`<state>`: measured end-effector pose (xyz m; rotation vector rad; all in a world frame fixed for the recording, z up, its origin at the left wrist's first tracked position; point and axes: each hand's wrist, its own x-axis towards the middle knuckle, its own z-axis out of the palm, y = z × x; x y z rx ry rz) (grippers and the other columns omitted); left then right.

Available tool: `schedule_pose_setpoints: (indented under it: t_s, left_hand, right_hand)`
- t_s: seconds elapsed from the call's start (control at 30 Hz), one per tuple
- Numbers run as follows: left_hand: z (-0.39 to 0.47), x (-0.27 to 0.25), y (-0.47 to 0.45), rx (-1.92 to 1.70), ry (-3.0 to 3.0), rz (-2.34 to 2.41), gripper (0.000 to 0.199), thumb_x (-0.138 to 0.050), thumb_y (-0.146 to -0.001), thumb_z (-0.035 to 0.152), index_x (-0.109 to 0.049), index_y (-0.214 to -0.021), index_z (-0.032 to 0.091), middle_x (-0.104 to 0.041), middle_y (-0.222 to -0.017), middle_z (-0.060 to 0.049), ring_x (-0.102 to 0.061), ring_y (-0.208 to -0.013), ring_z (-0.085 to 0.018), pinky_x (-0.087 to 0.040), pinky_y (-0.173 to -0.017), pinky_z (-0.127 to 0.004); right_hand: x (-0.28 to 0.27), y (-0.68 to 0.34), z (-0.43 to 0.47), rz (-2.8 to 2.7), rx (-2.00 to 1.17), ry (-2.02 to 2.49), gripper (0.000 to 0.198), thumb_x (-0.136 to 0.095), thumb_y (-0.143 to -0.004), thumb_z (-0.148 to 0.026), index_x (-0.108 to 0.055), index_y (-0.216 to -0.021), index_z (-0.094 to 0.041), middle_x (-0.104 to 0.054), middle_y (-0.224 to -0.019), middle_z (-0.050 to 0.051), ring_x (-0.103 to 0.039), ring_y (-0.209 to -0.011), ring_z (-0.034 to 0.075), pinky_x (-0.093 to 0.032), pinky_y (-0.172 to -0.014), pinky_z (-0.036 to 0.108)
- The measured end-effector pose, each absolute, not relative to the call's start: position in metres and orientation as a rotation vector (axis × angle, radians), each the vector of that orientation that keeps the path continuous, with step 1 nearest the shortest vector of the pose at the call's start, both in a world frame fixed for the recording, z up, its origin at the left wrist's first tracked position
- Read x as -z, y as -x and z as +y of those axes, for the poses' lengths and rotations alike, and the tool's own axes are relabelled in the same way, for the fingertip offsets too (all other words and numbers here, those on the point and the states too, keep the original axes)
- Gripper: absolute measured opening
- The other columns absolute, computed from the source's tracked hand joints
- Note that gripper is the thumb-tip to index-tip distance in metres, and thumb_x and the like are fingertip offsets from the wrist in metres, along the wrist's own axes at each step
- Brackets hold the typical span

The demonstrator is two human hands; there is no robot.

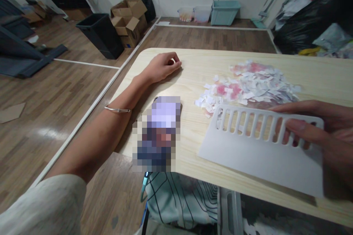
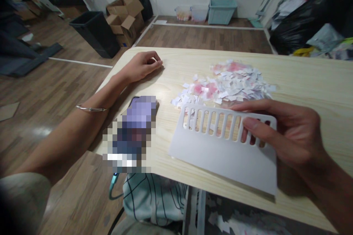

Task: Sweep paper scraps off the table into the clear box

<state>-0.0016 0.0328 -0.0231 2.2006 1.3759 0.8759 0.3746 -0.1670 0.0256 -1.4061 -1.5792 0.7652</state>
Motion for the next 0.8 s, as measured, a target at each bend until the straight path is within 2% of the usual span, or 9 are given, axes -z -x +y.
schedule_pose_setpoints:
  t_s: [0.1,0.2,0.5,0.57,0.67,0.8]
  left_hand:
    - [0.0329,0.0233,0.0018,-0.890,-2.201,1.373,0.008,-0.072,-0.091,0.028,-0.069,-0.092,0.020,-0.061,-0.071,-0.002,-0.056,-0.075,-0.020,-0.043,-0.070,-0.035]
    - [0.0324,0.0226,0.0014,-0.888,-2.215,1.373,0.011,-0.072,-0.093,0.031,-0.070,-0.092,0.020,-0.062,-0.072,-0.002,-0.056,-0.074,-0.019,-0.043,-0.070,-0.035]
    - [0.0312,0.0213,0.0005,-0.859,-2.227,1.383,0.009,-0.071,-0.094,0.027,-0.070,-0.091,0.019,-0.065,-0.075,-0.004,-0.059,-0.078,-0.020,-0.045,-0.071,-0.036]
    - [0.0315,0.0220,0.0008,-0.873,-2.211,1.381,0.007,-0.072,-0.093,0.026,-0.071,-0.093,0.020,-0.065,-0.075,-0.004,-0.059,-0.078,-0.020,-0.044,-0.072,-0.036]
    - [0.0324,0.0232,0.0016,-0.894,-2.201,1.372,0.007,-0.073,-0.092,0.027,-0.070,-0.093,0.020,-0.065,-0.076,-0.004,-0.060,-0.079,-0.020,-0.044,-0.072,-0.036]
    - [0.0343,0.0253,0.0032,-0.891,-2.224,1.355,0.011,-0.072,-0.094,0.029,-0.071,-0.093,0.018,-0.066,-0.076,-0.004,-0.059,-0.077,-0.020,-0.045,-0.071,-0.035]
  right_hand:
    - [-0.0249,-0.3745,-0.1679,-1.545,-0.677,1.461,0.012,-0.085,-0.086,-0.033,-0.090,-0.096,-0.038,-0.084,-0.093,0.002,-0.064,-0.061,0.018,-0.045,-0.053,0.033]
    - [-0.0245,-0.3755,-0.1678,-1.486,-0.624,1.514,0.015,-0.087,-0.086,-0.034,-0.091,-0.100,-0.036,-0.081,-0.083,0.003,-0.062,-0.057,0.017,-0.042,-0.050,0.033]
    - [-0.0246,-0.3757,-0.1681,-1.568,-0.823,1.409,0.013,-0.087,-0.085,-0.036,-0.091,-0.097,-0.038,-0.086,-0.106,0.002,-0.065,-0.060,0.018,-0.047,-0.050,0.032]
    - [-0.0256,-0.3750,-0.1680,-1.529,-0.850,1.423,0.013,-0.088,-0.084,-0.037,-0.091,-0.096,-0.037,-0.085,-0.096,0.003,-0.063,-0.056,0.018,-0.045,-0.047,0.032]
    - [-0.0285,-0.3729,-0.1653,-1.432,-0.817,1.500,0.015,-0.088,-0.081,-0.035,-0.091,-0.096,-0.036,-0.080,-0.079,0.003,-0.057,-0.050,0.016,-0.035,-0.042,0.030]
    - [-0.0322,-0.3682,-0.1610,-1.356,-0.783,1.558,0.016,-0.089,-0.078,-0.039,-0.089,-0.092,-0.034,-0.080,-0.080,0.004,-0.056,-0.050,0.016,-0.034,-0.043,0.031]
